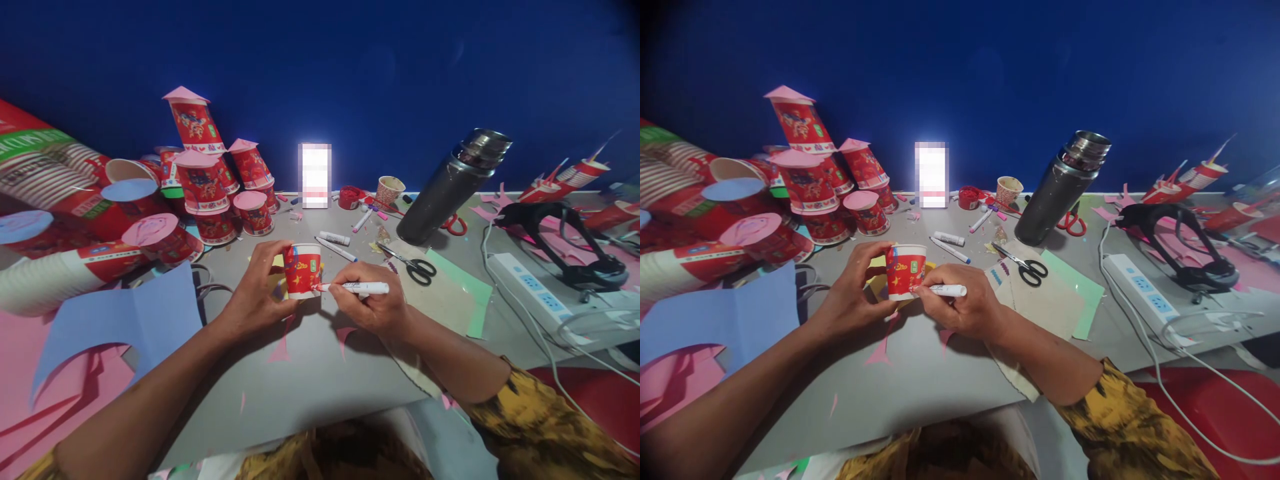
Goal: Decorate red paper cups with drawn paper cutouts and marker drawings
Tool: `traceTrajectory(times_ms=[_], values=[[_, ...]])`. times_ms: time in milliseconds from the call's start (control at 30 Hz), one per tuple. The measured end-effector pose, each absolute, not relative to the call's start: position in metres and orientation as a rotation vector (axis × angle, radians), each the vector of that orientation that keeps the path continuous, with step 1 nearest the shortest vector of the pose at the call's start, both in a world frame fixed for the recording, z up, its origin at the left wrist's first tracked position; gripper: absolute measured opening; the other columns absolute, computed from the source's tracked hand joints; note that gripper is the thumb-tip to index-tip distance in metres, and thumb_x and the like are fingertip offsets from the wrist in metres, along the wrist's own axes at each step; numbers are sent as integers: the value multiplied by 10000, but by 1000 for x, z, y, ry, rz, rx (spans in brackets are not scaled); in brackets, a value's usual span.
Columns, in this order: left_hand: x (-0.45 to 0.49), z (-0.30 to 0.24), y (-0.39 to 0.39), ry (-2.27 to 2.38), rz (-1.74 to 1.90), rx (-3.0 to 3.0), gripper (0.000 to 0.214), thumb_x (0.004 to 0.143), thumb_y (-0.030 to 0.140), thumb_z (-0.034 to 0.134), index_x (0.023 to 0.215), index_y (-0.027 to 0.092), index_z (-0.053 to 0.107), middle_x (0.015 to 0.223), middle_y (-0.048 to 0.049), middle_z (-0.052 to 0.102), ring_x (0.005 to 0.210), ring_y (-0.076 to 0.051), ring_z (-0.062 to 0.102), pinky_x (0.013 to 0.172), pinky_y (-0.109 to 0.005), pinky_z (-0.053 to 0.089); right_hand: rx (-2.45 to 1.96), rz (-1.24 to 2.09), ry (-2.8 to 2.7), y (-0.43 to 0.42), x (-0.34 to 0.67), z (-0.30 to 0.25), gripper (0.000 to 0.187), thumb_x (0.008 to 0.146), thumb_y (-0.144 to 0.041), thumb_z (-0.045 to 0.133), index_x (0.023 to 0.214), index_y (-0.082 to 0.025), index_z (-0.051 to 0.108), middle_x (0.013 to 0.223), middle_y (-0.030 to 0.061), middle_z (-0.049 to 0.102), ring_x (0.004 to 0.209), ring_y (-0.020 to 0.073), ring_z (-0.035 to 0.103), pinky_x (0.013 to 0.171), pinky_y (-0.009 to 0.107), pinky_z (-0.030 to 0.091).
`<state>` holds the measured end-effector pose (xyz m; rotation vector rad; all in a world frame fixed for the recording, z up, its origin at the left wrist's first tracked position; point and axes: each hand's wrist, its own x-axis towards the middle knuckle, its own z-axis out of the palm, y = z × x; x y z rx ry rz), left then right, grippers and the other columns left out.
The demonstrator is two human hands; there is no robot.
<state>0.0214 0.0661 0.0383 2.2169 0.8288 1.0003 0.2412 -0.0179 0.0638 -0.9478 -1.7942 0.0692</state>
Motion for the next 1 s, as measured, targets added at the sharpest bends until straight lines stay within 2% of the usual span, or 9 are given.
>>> traceTrajectory(times_ms=[367, 567, 700, 1000], values=[[23, 41, 61, 842, 1001, 2224, 793, 736, 141, 784, 1445, 299, 468, 1434, -79, 498, 1287, -268, 577, 1028, -444, 600, -921, 2, -1795, -16, 242, 66, 105, 970, -154, 627, 885, -204, 664, 749, 22, 748, 656, 136, 691, 626, 248, 531], [24, 38, 63, 852, 1015, 2190, 788, 742, 216, 827, 1441, 298, 472, 1440, -85, 499, 1293, -289, 581, 1014, -461, 602, -926, 50, -1796, -17, 240, 65, 135, 973, -172, 617, 848, -208, 654, 728, 4, 738, 626, 119, 671, 612, 233, 517], [23, 38, 64, 848, 998, 2174, 780, 743, 179, 798, 1439, 321, 475, 1447, -74, 501, 1314, -293, 572, 1040, -475, 588, -929, 69, -1787, -16, 240, 64, 135, 971, -179, 627, 842, -205, 657, 713, -3, 734, 605, 111, 657, 597, 225, 509], [22, 39, 64, 840, 987, 2176, 785, 746, 214, 816, 1442, 319, 469, 1441, -76, 503, 1297, -292, 584, 1024, -480, 602, -963, 61, -1807, -17, 241, 62, 159, 986, -214, 607, 844, -211, 677, 722, 15, 744, 604, 126, 658, 616, 251, 537]])
